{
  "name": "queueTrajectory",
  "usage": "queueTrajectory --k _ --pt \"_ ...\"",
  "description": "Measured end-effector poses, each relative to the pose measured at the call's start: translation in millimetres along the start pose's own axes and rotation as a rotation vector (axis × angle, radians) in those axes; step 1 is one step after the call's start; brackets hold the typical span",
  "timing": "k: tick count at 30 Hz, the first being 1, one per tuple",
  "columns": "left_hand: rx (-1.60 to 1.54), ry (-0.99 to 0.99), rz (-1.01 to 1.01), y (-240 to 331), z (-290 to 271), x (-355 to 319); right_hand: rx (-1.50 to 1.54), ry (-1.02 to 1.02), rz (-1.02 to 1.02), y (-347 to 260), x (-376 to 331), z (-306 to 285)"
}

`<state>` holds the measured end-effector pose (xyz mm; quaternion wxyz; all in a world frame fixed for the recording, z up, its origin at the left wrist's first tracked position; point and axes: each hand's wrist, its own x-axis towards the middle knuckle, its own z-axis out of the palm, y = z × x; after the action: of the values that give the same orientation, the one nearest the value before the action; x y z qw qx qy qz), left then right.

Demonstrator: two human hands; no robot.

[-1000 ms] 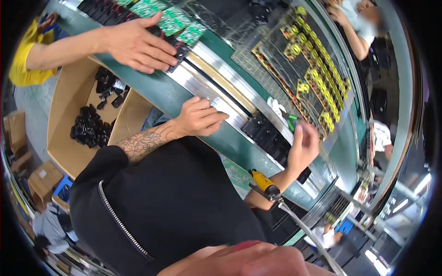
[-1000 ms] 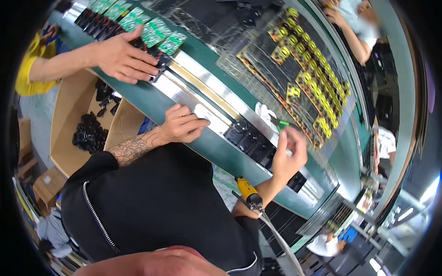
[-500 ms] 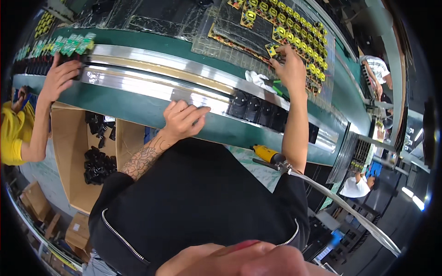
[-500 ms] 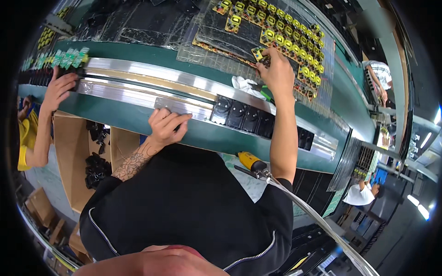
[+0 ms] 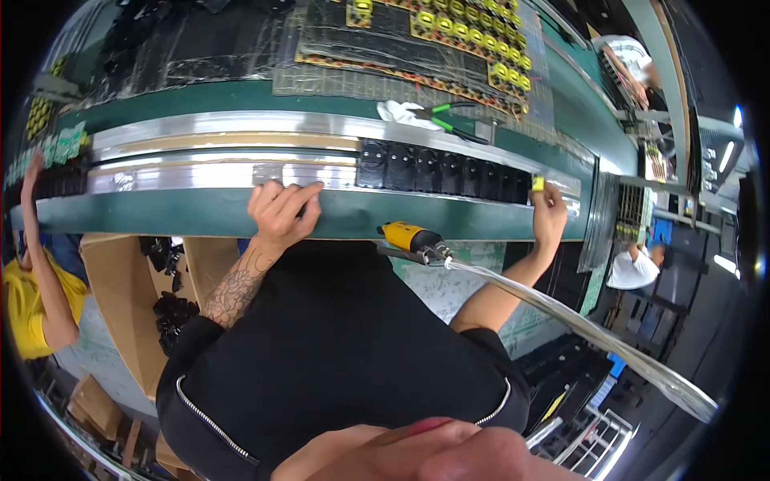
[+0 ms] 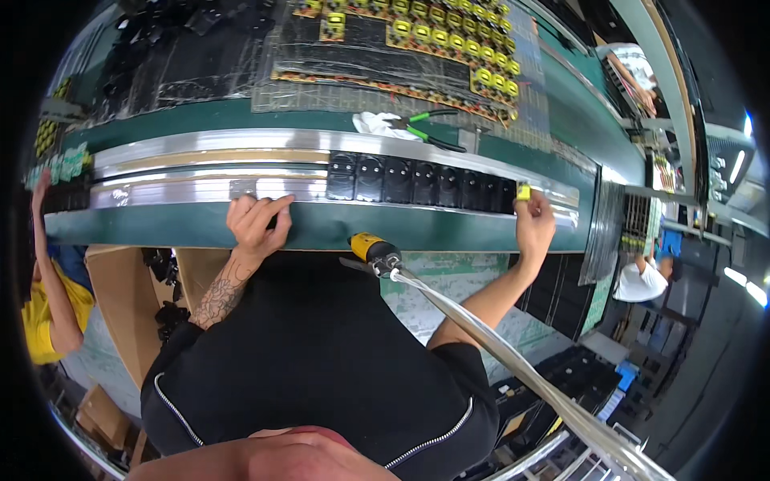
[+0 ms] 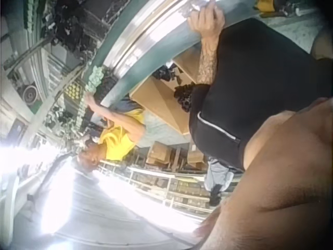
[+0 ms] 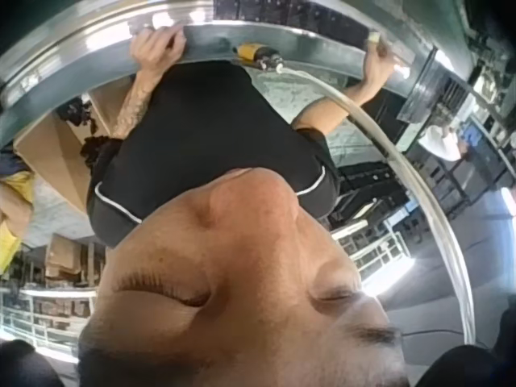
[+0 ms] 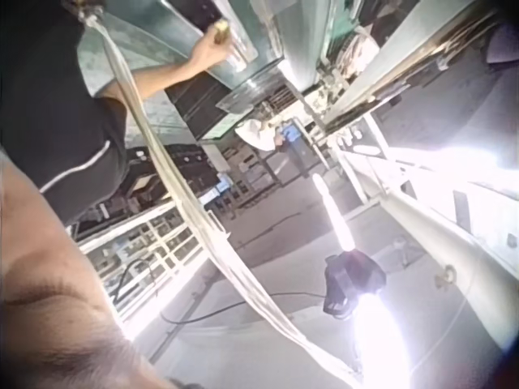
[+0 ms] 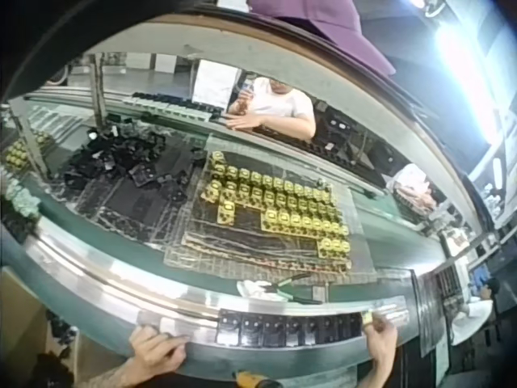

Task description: The person is assembling electronic components onto circuit boards and into plastic housings at a factory workstation.

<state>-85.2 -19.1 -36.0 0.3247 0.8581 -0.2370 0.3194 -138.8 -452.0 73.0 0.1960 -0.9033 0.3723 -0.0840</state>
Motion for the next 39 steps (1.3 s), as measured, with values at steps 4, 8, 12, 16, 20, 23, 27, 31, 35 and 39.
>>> queueTrajectory --k 4,8,12,16,20,23,27,31,35,39 --pt "-0.139 0.068 0.03 -11 9 -15 0.391 -0.073 -0.081 32 5 20" --pt "-0.283 0.109 0.058 -16 0 -18 0.353 -0.201 -0.17 43 5 17" --pt "-0.184 0.246 -0.124 -23 -26 -27 0.565 -0.426 -0.147 0 -12 20" --pt "-0.099 0.32 -0.257 -43 -52 -36 0.693 -0.554 0.013 -43 -25 41" --pt "0.037 0.364 -0.327 -70 -71 -39 0.742 -0.656 -0.045 -97 -53 67" --pt "0.099 0.491 -0.419 -81 -84 -34 0.755 -0.841 -0.086 -149 -72 90" --pt "0.079 0.544 -0.522 -87 -93 -26 0.863 -0.999 -0.176 -195 -104 118" --pt "0.198 0.606 -0.533 -87 -96 -29 1.067 -1.249 -0.172 -229 -131 145" --pt "0.309 0.468 -0.332 -72 -89 -16 1.177 -1.433 -0.17 -244 -129 143" --pt "0.021 0.23 -0.134 -50 -75 -6 1.248 -1.149 -0.285 -239 -82 130"
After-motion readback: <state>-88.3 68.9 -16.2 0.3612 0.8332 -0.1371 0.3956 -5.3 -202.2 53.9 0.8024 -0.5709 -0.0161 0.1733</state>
